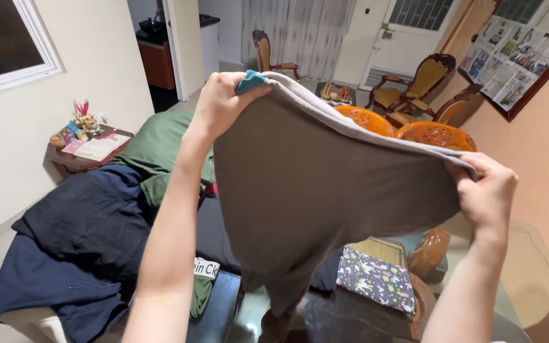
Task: Fold various items of clothing on a glass table.
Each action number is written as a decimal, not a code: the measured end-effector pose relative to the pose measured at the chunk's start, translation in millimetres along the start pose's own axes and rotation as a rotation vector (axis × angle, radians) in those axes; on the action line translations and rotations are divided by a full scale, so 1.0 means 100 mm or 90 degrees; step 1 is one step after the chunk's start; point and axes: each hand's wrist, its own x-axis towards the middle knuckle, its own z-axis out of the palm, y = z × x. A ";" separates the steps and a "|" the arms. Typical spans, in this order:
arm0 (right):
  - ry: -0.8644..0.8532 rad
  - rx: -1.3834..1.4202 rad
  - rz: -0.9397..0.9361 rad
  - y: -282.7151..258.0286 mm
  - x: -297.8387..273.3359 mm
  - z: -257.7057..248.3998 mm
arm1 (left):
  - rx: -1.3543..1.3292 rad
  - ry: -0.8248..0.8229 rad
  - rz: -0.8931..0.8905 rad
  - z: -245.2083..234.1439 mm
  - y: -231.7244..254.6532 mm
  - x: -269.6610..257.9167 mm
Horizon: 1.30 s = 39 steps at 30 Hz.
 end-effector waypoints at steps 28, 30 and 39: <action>0.122 0.129 -0.078 -0.19 -0.63 0.03 | -0.064 0.102 0.212 0.33 0.17 -0.90; 0.003 0.177 0.026 -0.08 -1.10 0.01 | -0.146 0.011 0.120 0.41 0.02 -1.52; -0.226 0.129 0.235 0.71 -2.94 0.07 | -0.303 -0.203 -0.333 0.76 -0.23 -3.82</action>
